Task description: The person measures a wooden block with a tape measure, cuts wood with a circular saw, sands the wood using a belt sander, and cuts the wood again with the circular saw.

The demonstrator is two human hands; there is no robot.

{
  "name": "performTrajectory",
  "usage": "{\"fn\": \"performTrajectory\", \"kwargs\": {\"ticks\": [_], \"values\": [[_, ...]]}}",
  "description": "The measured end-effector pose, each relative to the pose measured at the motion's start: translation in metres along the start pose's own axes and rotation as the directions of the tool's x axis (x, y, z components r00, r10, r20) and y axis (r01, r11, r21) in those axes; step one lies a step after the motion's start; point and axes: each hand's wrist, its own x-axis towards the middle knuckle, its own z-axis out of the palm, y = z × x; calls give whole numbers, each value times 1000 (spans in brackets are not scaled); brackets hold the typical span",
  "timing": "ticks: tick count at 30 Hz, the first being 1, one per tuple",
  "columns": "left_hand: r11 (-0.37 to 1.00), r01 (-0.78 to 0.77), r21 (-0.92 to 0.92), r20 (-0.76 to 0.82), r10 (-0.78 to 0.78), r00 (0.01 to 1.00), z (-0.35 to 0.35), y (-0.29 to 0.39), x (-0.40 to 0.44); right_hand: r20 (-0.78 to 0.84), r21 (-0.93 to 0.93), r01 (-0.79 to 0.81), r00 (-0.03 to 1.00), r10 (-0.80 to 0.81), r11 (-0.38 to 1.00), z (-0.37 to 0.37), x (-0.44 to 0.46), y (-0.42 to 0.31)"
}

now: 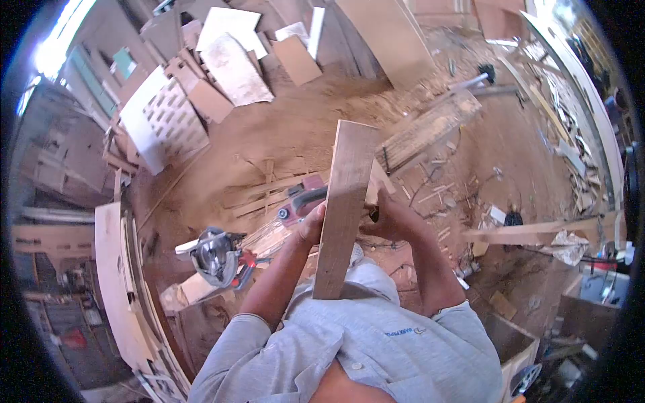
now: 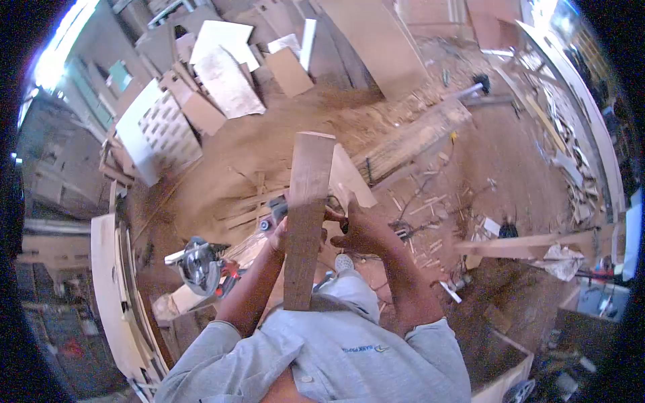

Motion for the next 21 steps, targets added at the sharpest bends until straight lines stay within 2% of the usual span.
{"fn": "performTrajectory", "kwargs": {"ticks": [1,4,5,7,9,10,12,14,15,16,19,21], "values": [[999,-47,11,10,47,999,-7,1,-12,-63,-34,99,993,-101,995,10,3,-4],[976,-208,-69,-83,202,976,-15,-7,-52,212,-140,13,977,17,990,-4,-3,-68],[958,-265,-112,-136,249,959,-17,-13,-66,198,-79,123,975,-105,989,2,-3,-66],[951,-275,-140,-214,243,946,-23,-14,-92,143,39,341,928,-343,939,3,-1,-42],[920,-298,-253,-193,254,948,-21,-5,-118,265,-84,182,952,-154,980,-19,-25,-67],[864,-297,-407,-238,213,948,-31,-13,-130,266,-99,163,955,-132,982,-24,-36,-78],[884,-382,-269,-145,355,923,-39,-18,-152,255,-125,111,964,-76,986,-29,-57,-93],[867,-413,-278,-132,391,911,-41,-19,-167,102,-292,279,960,-260,915,-29,-71,-108],[847,-394,-357,-175,354,919,-40,-19,-172,34,-374,340,935,-354,863,-28,-79,-118],[821,-370,-434,-211,307,928,-39,-20,-179,18,-403,345,929,-369,848,-26,-89,-130],[915,-347,-208,-358,259,897,-34,-28,-190,-31,-454,313,930,-366,834,-14,-111,-231],[900,-291,-326,-385,155,910,-27,-34,-193,-51,-443,262,947,-316,857,2,-112,-266]]}}
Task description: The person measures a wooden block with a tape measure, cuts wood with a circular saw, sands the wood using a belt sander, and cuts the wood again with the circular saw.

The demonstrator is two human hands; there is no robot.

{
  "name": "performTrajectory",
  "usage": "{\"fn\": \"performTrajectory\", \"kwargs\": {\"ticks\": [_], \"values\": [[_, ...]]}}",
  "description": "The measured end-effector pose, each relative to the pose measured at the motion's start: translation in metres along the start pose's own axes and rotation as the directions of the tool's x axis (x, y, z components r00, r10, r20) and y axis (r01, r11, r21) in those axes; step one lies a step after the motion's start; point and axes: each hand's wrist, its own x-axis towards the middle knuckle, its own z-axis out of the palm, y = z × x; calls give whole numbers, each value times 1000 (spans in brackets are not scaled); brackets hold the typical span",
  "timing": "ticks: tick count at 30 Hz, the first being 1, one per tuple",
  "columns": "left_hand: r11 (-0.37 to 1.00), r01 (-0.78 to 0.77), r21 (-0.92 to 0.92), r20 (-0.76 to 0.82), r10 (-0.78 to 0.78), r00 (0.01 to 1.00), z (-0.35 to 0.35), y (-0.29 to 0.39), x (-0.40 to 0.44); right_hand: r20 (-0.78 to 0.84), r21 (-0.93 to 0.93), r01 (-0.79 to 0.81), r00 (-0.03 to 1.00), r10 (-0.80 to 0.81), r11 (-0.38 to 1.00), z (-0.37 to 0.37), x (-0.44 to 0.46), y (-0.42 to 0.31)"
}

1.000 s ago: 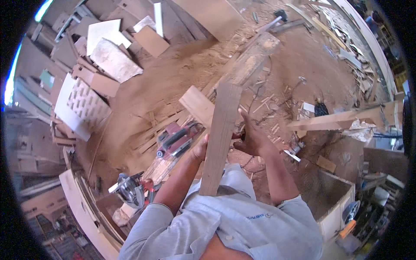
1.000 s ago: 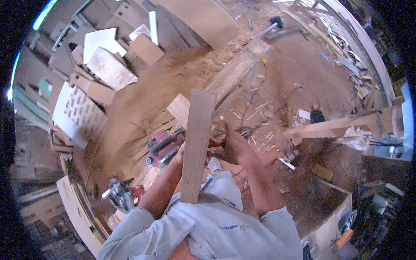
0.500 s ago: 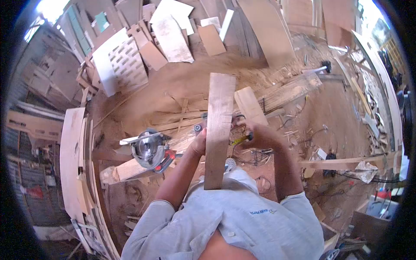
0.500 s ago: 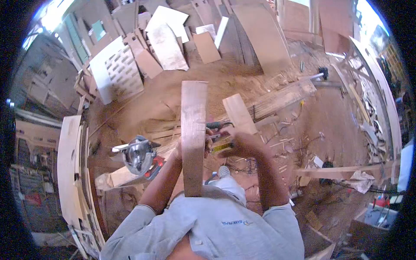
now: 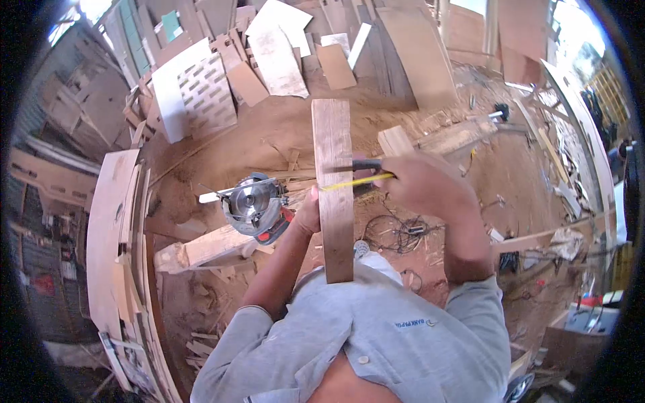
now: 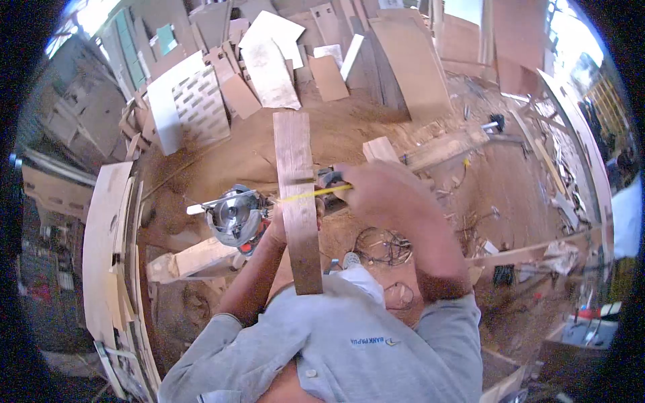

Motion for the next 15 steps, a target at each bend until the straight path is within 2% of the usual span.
{"fn": "performTrajectory", "kwargs": {"ticks": [1,3,6,8,10,15], "values": [[998,44,-44,-30,-45,999,2,-2,-2,-18,-48,-8,1000,8,999,4,0,-9],[998,-12,55,38,10,999,7,-4,-3,-52,-150,-15,999,8,989,12,1,-20],[987,-106,123,157,86,984,-4,-6,-4,-37,-136,-92,995,87,986,19,-8,-16],[988,-111,106,187,90,978,-12,-13,-9,-37,-131,-119,993,115,984,25,-14,-11],[996,-67,66,173,55,983,-15,-16,-10,-31,-111,-151,989,148,982,26,-21,-11],[975,-99,199,200,59,978,-1,-14,-11,-37,-113,-185,983,182,976,22,-31,-17]]}}
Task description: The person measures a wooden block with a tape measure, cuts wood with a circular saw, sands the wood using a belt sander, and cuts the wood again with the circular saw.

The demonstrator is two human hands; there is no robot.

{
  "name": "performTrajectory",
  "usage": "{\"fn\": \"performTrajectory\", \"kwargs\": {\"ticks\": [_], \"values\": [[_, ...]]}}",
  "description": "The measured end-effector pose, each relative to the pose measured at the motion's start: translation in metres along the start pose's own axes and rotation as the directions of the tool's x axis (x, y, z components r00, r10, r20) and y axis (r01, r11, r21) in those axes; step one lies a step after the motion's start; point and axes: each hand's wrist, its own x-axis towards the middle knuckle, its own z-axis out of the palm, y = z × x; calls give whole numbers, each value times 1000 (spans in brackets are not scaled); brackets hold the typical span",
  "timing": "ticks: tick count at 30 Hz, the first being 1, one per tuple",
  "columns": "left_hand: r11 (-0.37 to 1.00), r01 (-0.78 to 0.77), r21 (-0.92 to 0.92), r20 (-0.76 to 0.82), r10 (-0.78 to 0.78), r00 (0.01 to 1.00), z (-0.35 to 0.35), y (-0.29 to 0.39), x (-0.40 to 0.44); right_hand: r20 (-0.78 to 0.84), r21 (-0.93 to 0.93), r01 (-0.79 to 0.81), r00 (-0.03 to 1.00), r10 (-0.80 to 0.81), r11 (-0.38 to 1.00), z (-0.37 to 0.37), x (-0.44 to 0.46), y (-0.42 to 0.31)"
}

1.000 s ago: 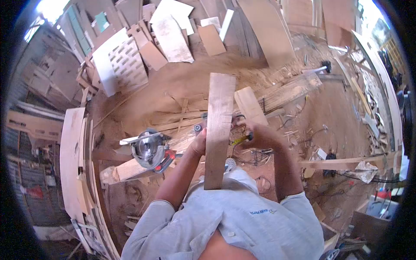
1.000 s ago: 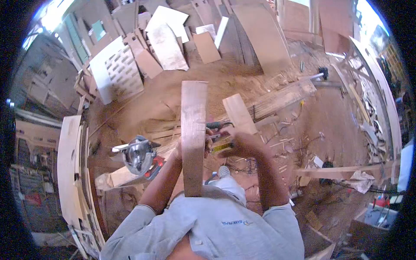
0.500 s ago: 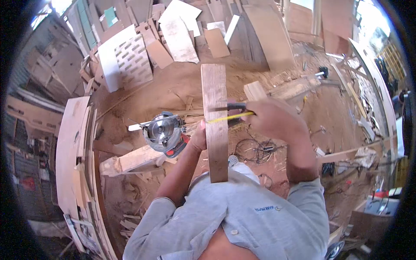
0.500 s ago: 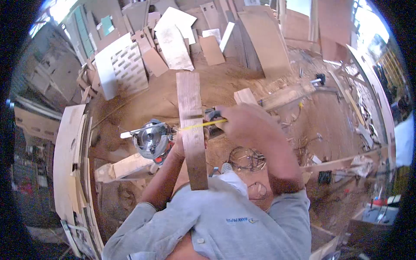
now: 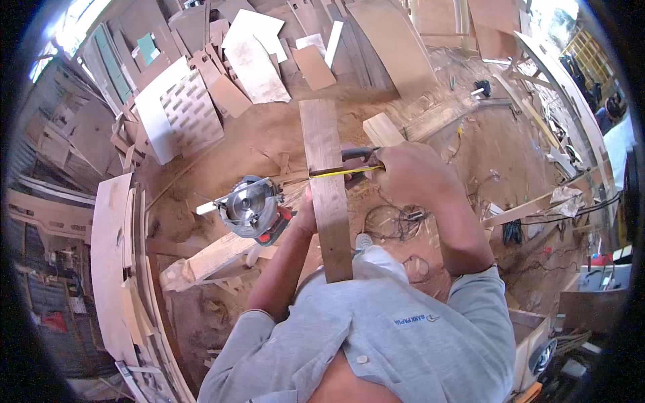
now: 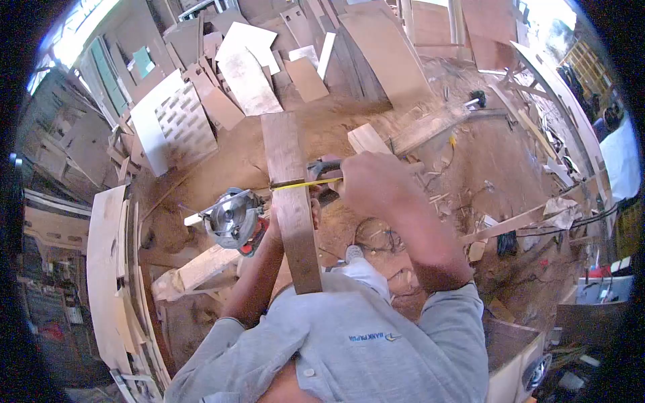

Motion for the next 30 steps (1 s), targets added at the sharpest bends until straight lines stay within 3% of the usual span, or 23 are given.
{"fn": "performTrajectory", "kwargs": {"ticks": [4,7,11,14,16,18,20,23,24,26,30], "values": [[997,-60,50,30,59,998,12,-1,-3,0,1,-20,1000,20,1000,0,-5,3],[993,-75,-95,177,91,980,8,-6,0,4,9,-34,999,34,999,-2,-5,4],[994,-15,-106,104,26,994,-1,-13,5,1,-8,-30,1000,30,1000,3,-3,15],[998,-46,54,-49,48,998,-7,-6,12,-24,46,9,1000,-8,999,-2,-2,32],[955,-111,275,-137,153,979,22,29,10,-92,130,46,995,-34,990,-11,-7,53],[860,-219,460,-146,317,937,57,64,18,-188,236,91,981,-47,967,-26,-19,78],[763,-297,575,-185,474,861,104,96,26,-215,268,-19,973,79,963,-49,-31,91],[466,-123,876,-240,643,728,146,110,36,-278,219,-171,933,229,961,-60,-39,90],[321,-94,942,-176,715,677,151,109,43,-305,188,-224,912,273,956,-61,-39,89],[12,-4,1000,-7,811,584,159,104,55,-304,193,-176,925,229,965,-48,-28,90],[-120,25,992,91,858,506,162,87,82,-363,256,-67,918,161,964,-14,1,95]]}}
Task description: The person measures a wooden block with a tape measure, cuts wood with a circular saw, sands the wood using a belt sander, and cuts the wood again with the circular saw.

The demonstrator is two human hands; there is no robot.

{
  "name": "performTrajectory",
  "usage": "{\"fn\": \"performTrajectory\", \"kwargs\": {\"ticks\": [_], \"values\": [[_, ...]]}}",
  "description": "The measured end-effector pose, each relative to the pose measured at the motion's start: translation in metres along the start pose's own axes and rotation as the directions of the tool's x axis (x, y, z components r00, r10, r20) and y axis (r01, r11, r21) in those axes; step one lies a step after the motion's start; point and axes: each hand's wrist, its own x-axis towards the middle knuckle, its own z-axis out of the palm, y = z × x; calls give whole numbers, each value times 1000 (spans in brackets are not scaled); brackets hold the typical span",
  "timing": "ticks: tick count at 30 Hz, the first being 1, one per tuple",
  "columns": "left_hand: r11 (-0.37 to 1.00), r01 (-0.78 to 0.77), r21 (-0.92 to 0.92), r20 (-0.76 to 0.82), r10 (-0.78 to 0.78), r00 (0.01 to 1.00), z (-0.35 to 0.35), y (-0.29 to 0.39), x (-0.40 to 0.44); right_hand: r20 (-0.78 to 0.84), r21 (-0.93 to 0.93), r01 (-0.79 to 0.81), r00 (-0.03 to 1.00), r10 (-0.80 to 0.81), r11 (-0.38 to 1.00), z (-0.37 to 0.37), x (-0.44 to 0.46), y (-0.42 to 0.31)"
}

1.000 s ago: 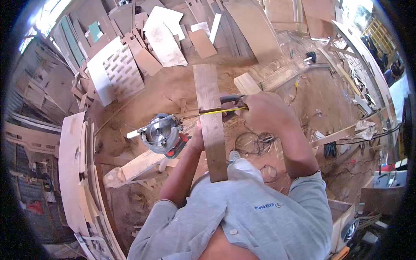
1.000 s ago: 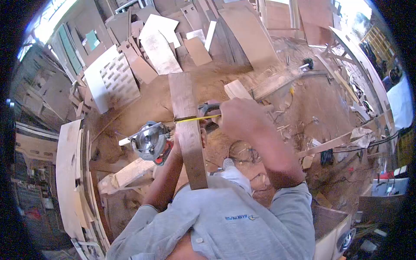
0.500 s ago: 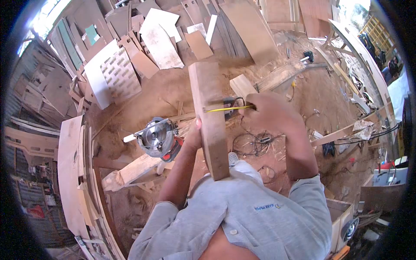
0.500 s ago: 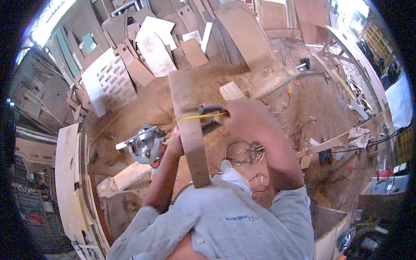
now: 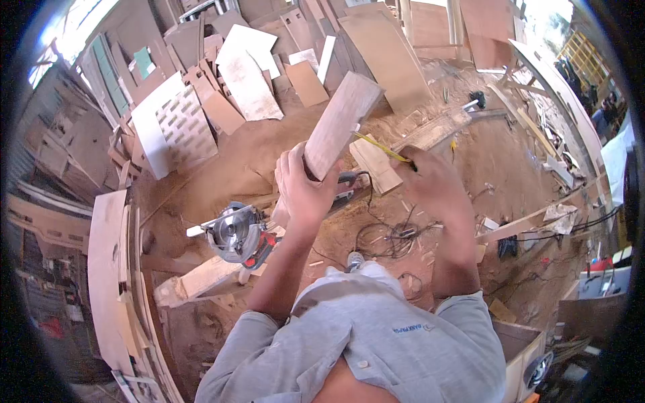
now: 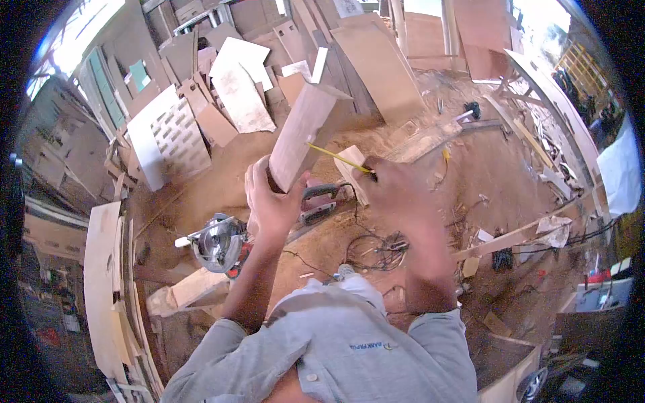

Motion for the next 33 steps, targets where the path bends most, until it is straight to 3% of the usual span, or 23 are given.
{"fn": "performTrajectory", "kwargs": {"ticks": [3,6,9,12,21,27,30,33], "values": [[996,-53,66,-35,55,998,18,1,-4,138,14,-158,978,155,987,-9,14,-20],[987,-121,106,-40,125,991,35,-5,-7,135,36,-97,987,91,995,5,25,-1],[985,-131,111,-50,137,989,48,-9,-5,296,-38,-205,932,207,978,2,37,4],[987,-117,113,-43,123,991,58,-13,0,111,12,-83,991,81,996,27,41,31],[982,-102,159,-16,106,994,99,-24,10,249,-7,-185,951,181,983,34,74,60],[976,-89,199,-9,93,996,119,-36,19,223,6,-145,965,140,989,48,99,77],[978,-80,190,9,80,997,124,-40,27,287,258,-212,949,135,943,40,116,82],[992,-59,113,41,55,998,115,-47,39,-18,633,-97,990,141,768,78,130,143]]}}
